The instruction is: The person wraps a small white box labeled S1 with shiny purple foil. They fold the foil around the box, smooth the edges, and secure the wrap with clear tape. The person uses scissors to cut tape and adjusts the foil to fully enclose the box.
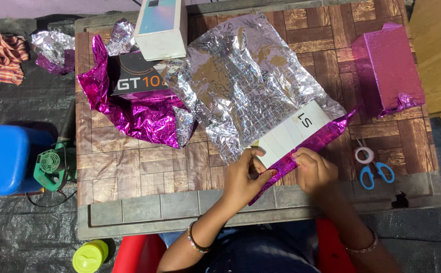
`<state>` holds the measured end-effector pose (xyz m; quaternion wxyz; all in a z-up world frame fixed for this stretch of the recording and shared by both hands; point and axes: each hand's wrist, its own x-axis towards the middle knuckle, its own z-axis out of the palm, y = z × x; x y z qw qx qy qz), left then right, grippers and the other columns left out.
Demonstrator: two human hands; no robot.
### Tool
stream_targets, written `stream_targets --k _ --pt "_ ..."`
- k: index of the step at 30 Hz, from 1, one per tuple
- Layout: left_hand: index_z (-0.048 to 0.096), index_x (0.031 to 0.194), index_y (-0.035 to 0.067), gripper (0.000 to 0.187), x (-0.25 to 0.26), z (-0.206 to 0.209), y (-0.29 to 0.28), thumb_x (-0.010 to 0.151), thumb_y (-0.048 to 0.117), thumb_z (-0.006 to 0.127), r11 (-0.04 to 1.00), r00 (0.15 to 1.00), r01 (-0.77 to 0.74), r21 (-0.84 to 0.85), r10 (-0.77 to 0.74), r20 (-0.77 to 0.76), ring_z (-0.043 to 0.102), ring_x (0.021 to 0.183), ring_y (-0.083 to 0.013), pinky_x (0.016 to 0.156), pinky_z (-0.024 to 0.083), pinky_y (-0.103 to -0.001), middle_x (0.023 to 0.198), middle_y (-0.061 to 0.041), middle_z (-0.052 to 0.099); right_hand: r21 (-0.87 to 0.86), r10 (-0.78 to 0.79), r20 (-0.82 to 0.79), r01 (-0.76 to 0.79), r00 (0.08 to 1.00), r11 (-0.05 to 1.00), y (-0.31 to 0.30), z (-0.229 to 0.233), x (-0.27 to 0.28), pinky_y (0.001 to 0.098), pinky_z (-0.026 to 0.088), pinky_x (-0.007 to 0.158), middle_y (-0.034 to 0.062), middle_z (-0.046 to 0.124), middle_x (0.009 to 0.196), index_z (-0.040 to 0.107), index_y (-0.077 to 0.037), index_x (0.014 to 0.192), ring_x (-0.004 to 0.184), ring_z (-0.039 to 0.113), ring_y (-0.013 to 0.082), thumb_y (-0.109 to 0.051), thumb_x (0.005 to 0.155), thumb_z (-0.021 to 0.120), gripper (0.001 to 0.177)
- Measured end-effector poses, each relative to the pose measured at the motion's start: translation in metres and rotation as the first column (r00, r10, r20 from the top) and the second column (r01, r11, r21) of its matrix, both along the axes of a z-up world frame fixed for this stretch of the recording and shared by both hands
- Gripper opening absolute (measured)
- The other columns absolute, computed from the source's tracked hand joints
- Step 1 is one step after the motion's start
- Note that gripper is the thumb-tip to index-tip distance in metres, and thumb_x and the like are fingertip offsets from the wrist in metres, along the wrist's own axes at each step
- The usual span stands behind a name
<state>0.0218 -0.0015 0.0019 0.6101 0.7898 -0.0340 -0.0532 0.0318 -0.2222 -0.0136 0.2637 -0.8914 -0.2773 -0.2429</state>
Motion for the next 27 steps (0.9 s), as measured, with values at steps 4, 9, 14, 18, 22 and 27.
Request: stream_targets --k 4,9,14,18,22,27 --pt "0.058 0.127 -0.002 0.055 0.003 -0.006 0.001 0.082 0.011 0.087 0.998 1.0 0.021 -0.053 -0.021 0.005 0.069 0.063 -0.0119 0.057 0.052 -0.028 0.076 -0.007 0.074 0.143 0.07 0.019 -0.072 0.997 0.987 -0.011 -0.008 0.001 0.0366 0.063 0.082 0.021 0.071 0.108 0.048 0.003 0.105 0.095 0.075 0.032 0.006 0.097 0.056 0.011" --pt "0.036 0.152 -0.007 0.089 0.004 -0.015 0.005 0.079 0.009 0.085 0.997 0.998 0.055 -0.053 -0.054 0.034 0.07 0.065 -0.0104 0.062 0.056 -0.026 0.076 -0.006 0.074 0.06 -0.064 0.109 0.057 0.992 0.997 -0.021 -0.005 0.002 0.0414 0.063 0.086 0.0246 0.07 0.11 0.044 0.002 0.1 0.102 0.074 0.0389 0.005 0.101 0.047 0.005" --pt "0.036 0.156 -0.008 0.088 0.008 -0.021 0.009 0.083 0.005 0.084 0.988 0.994 0.112 -0.108 -0.11 0.018 0.069 0.067 -0.0112 0.069 0.057 -0.026 0.077 -0.008 0.074 0.044 -0.135 0.063 0.132 0.989 0.99 -0.016 0.001 0.009 0.0406 0.063 0.085 0.0246 0.072 0.105 0.046 0.003 0.101 0.101 0.075 0.0371 0.005 0.1 0.047 0.002" --pt "0.038 0.154 -0.008 0.087 0.009 -0.02 0.012 0.082 0.005 0.084 0.986 0.992 0.127 -0.107 -0.128 -0.005 0.068 0.067 -0.0112 0.069 0.056 -0.026 0.077 -0.008 0.074 0.031 -0.108 0.053 0.106 0.993 0.994 -0.013 0.005 0.013 0.0404 0.063 0.089 0.0244 0.072 0.105 0.044 0.006 0.109 0.102 0.075 0.0361 0.005 0.103 0.048 0.007" --pt "0.037 0.155 -0.009 0.087 0.011 -0.02 0.014 0.082 0.005 0.084 0.981 0.987 0.161 -0.108 -0.157 0.041 0.07 0.07 -0.0109 0.072 0.056 -0.026 0.079 -0.008 0.075 0.014 -0.114 0.092 0.113 0.989 0.994 -0.014 0.005 0.014 0.0402 0.063 0.087 0.0246 0.072 0.105 0.043 0.005 0.11 0.101 0.075 0.0361 0.005 0.102 0.048 0.009" --pt "0.034 0.156 -0.009 0.088 0.011 -0.024 0.014 0.083 0.006 0.083 0.98 0.987 0.164 -0.117 -0.163 0.011 0.071 0.07 -0.0112 0.071 0.058 -0.027 0.08 -0.009 0.075 -0.004 -0.145 0.091 0.146 0.985 0.989 -0.015 -0.001 0.012 0.0399 0.064 0.085 0.0232 0.073 0.105 0.045 0.004 0.109 0.101 0.076 0.0354 0.005 0.103 0.051 0.009"
